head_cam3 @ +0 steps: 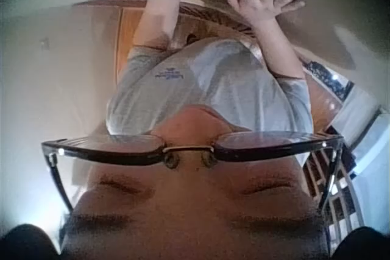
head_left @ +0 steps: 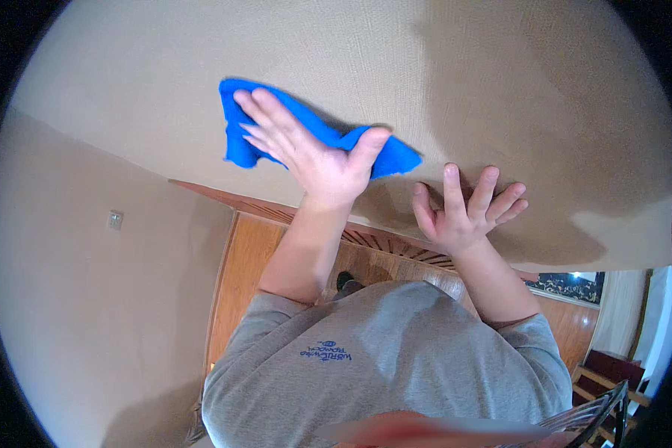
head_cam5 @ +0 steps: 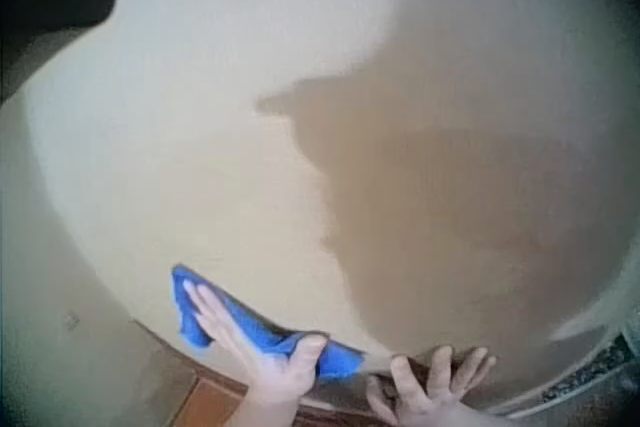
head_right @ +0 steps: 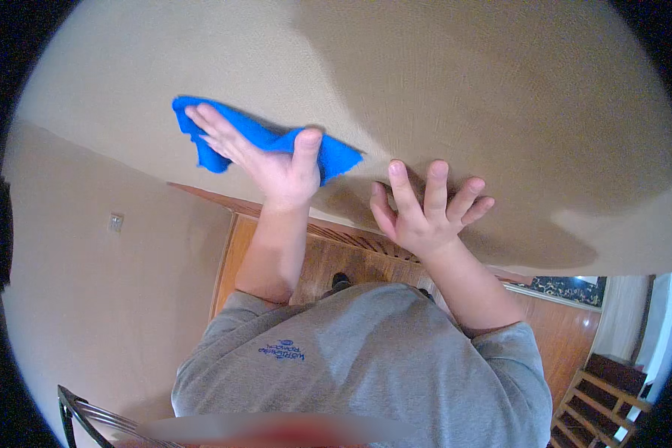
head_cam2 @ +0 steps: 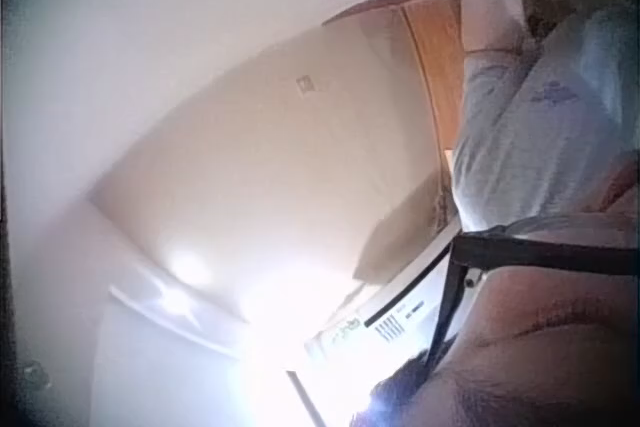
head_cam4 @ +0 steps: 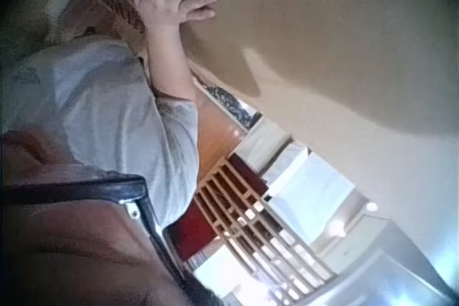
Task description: Cleaning a wall surface using a blue cloth.
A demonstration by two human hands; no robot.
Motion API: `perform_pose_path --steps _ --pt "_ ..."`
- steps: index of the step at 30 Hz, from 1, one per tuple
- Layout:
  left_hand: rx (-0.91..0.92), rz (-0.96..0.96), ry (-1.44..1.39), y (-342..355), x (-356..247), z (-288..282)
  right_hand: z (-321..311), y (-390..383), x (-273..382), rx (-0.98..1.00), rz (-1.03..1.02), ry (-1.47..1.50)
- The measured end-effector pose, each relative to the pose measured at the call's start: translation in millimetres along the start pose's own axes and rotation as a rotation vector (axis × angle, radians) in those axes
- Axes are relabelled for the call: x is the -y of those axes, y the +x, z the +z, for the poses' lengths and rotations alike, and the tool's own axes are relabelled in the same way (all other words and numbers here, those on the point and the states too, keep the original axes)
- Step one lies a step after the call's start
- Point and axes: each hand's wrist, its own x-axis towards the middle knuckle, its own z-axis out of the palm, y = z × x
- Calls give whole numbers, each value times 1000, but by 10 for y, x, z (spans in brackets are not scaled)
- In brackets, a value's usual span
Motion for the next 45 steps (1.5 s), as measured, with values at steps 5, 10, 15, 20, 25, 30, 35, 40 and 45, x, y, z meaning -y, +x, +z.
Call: perform_pose_path --steps 5,10,15,20,25,30,35,40,45 --pt "1 37 25 -370 110 136 45 9 -8 -10 -8 16" --pt "17 -40 14 -788 185 217 -62 98 -18 59 -67 17" --pt "-13 -34 2 -141 -45 56 -335 71 -192 94 80 222" --pt "-34 -87 -9 -503 -11 148 -229 84 -311 10 12 39" --pt "10 -207 -35 -1396 40 363 -176 63 -326 -28 1 79" --pt "26 -266 -23 -1135 -31 302 -204 52 -322 -7 -33 57" --pt "-49 -243 -38 -412 -197 69 -264 43 -189 33 -23 69" --pt "-36 -220 -29 -1021 -99 173 -268 45 -156 15 -45 58" --pt "105 -356 4 -2197 55 457 -224 29 -149 23 -35 55"
